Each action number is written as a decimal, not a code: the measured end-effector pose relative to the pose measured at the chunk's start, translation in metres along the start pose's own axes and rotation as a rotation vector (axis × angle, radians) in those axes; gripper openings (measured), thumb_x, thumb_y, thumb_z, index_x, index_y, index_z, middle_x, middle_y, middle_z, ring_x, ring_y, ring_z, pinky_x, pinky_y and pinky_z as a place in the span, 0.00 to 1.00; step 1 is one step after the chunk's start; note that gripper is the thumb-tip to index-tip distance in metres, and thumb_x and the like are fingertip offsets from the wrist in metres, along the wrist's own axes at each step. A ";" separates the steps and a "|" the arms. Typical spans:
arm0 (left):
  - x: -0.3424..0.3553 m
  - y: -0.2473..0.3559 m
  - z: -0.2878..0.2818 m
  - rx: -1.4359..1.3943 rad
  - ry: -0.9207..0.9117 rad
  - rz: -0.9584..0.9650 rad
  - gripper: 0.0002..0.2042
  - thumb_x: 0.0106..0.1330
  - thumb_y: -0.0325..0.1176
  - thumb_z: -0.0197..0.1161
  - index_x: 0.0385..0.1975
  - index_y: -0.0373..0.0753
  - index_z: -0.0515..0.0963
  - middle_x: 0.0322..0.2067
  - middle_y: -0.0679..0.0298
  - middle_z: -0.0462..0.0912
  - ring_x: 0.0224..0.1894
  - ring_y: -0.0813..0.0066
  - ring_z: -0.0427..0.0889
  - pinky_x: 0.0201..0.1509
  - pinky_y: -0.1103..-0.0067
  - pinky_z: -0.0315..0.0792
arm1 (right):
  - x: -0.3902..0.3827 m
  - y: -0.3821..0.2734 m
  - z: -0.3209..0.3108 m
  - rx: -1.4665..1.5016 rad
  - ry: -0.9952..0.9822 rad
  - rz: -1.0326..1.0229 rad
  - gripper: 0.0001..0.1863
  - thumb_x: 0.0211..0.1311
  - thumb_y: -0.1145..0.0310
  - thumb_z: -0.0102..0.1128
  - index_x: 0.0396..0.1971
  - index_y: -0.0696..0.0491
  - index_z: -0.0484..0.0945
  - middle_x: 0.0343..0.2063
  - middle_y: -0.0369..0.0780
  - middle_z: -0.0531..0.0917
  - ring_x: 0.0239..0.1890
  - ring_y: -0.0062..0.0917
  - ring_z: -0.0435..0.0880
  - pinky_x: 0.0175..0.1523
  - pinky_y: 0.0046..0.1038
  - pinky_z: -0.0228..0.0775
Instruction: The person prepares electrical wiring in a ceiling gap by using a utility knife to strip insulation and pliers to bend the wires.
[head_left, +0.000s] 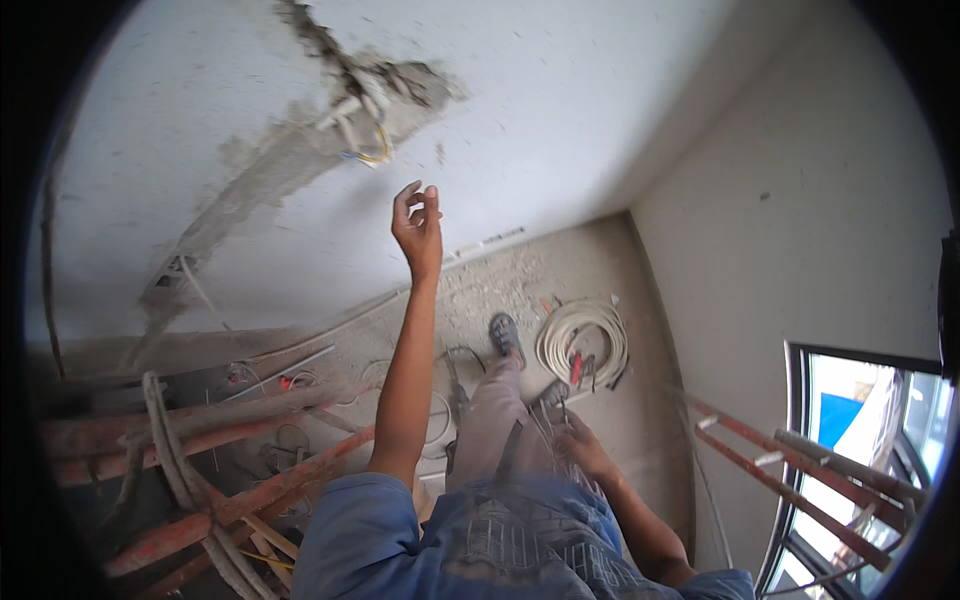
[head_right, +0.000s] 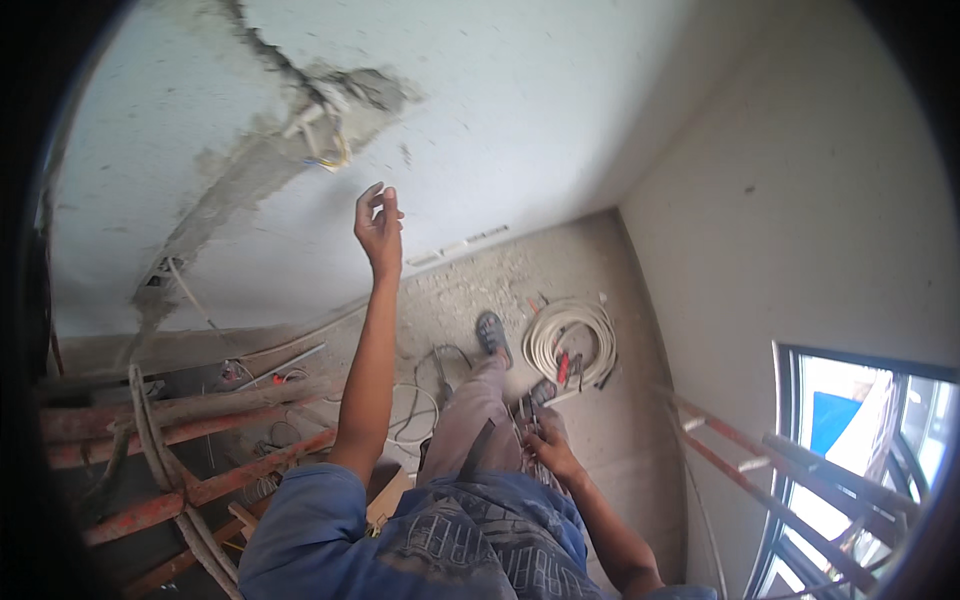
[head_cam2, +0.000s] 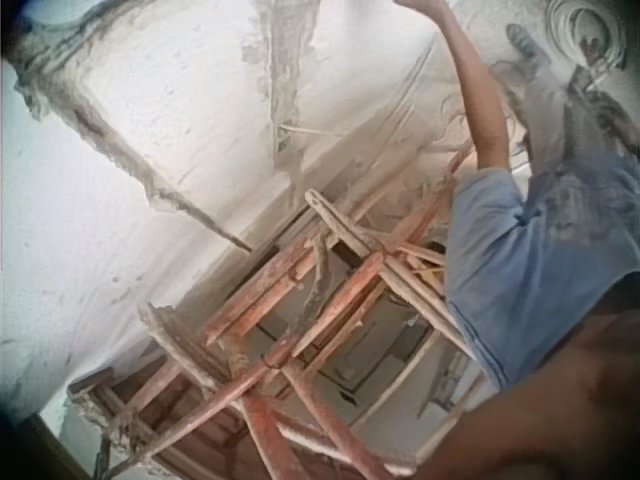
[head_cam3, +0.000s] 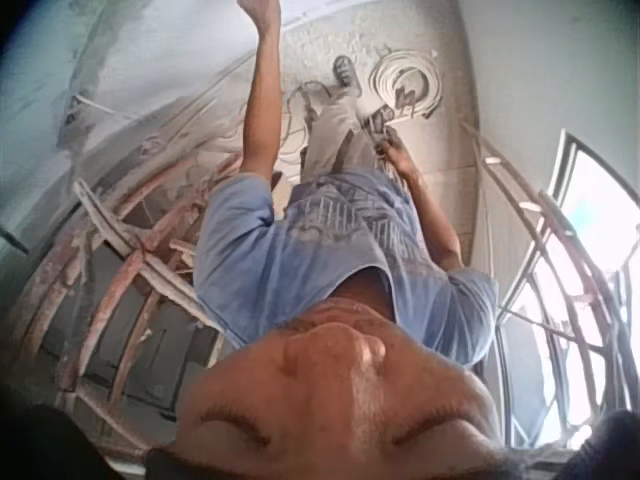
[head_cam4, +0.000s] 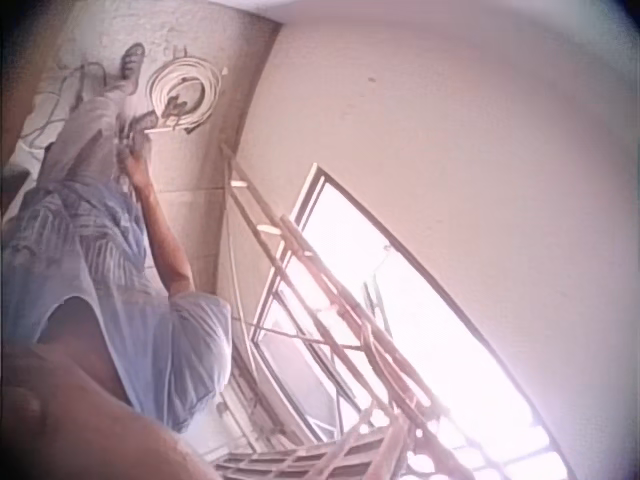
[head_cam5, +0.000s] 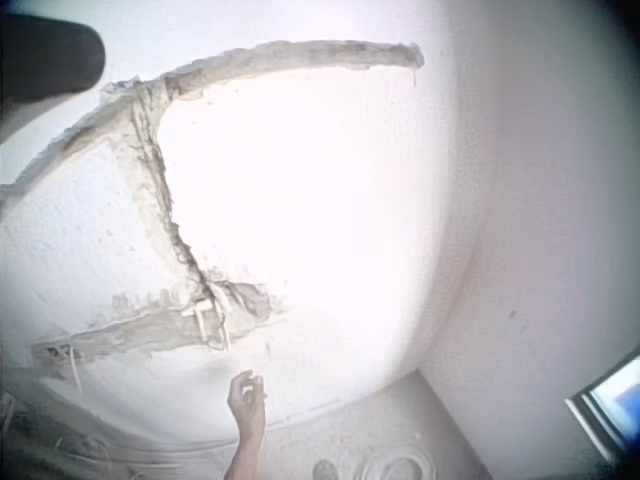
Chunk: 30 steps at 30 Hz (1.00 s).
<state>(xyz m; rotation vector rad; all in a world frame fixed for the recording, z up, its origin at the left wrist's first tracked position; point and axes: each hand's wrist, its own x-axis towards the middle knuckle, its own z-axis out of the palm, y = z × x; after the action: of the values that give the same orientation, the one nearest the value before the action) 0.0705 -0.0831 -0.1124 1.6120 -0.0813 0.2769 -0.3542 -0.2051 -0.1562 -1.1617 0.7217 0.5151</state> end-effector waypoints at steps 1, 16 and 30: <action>-0.031 -0.025 -0.009 0.041 -0.056 -0.133 0.21 0.68 0.45 0.63 0.50 0.34 0.74 0.37 0.64 0.78 0.27 0.83 0.76 0.26 0.85 0.67 | -0.006 0.019 -0.009 -0.027 -0.018 0.060 0.16 0.67 0.65 0.53 0.51 0.53 0.71 0.26 0.35 0.76 0.23 0.17 0.75 0.26 0.23 0.68; -0.476 -0.220 -0.160 1.296 -1.176 -0.831 0.49 0.55 0.48 0.69 0.70 0.31 0.46 0.58 0.35 0.64 0.59 0.37 0.68 0.62 0.59 0.65 | 0.349 0.396 -0.208 -0.107 0.708 0.366 0.16 0.55 0.73 0.54 0.44 0.59 0.76 0.27 0.47 0.85 0.27 0.29 0.87 0.31 0.31 0.79; -0.420 -0.241 -0.138 1.514 -1.018 -0.588 0.50 0.50 0.43 0.71 0.69 0.30 0.49 0.61 0.34 0.59 0.61 0.33 0.62 0.65 0.55 0.60 | 0.575 0.478 -0.236 -0.966 0.608 0.303 0.31 0.61 0.73 0.53 0.65 0.43 0.60 0.52 0.47 0.77 0.59 0.45 0.73 0.56 0.45 0.73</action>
<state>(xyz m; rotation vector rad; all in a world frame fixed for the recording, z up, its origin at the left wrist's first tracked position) -0.3001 0.0204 -0.4369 2.9915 -0.1871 -1.2694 -0.3592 -0.2714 -0.9374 -2.1798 1.2423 0.8169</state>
